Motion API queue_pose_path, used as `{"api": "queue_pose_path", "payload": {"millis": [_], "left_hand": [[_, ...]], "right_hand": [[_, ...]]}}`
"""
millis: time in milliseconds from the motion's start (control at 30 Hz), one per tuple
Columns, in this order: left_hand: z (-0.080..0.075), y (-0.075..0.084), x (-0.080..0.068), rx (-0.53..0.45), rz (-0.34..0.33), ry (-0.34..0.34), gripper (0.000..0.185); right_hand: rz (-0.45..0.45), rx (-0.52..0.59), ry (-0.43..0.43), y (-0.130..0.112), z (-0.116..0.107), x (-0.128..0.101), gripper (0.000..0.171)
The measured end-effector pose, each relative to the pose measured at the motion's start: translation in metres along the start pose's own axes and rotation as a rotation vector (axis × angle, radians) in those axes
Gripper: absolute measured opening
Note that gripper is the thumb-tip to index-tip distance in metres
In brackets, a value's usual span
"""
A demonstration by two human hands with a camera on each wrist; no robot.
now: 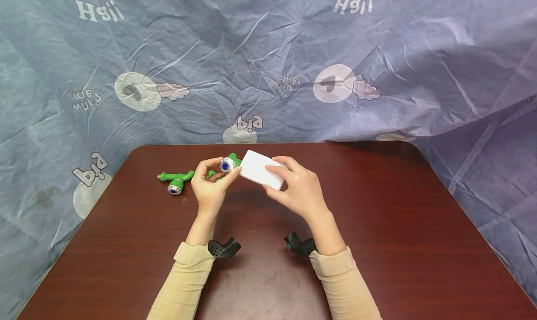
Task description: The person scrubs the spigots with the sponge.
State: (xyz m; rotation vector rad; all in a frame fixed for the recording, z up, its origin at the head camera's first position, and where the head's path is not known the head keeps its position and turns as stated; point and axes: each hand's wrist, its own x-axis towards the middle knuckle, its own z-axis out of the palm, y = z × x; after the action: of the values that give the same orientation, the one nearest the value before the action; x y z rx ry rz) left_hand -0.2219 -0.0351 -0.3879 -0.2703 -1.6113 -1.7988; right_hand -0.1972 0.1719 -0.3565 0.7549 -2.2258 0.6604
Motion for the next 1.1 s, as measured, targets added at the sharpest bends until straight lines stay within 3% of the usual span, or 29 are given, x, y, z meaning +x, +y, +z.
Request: {"api": "queue_pose_path", "payload": {"millis": [267,367,467,567,867,1100], "left_hand": [[0.0,0.027,0.0,0.028,0.015,0.037,0.039],[0.0,0.029,0.0,0.03,0.011,0.042,0.039],[0.0,0.03,-0.001,0.036,0.008,0.043,0.038],[0.001,0.032,-0.001,0.053,0.005,0.047,0.037],[0.0,0.033,0.0,0.063,-0.022,0.065,0.036],[0.0,0.031,0.002,0.004,-0.033,0.059,0.036]], "right_hand": [[0.12,-0.082,0.108,0.007,-0.005,-0.001,0.036],[0.098,-0.026,0.096,0.007,-0.005,-0.001,0.037],[0.02,0.032,0.025,0.004,-0.003,0.001,0.038],[-0.018,0.035,-0.013,0.003,-0.002,0.001,0.038],[0.123,-0.045,0.158,0.015,-0.012,-0.002,0.036],[0.175,-0.049,0.136,0.014,-0.013,-0.002,0.035]]}}
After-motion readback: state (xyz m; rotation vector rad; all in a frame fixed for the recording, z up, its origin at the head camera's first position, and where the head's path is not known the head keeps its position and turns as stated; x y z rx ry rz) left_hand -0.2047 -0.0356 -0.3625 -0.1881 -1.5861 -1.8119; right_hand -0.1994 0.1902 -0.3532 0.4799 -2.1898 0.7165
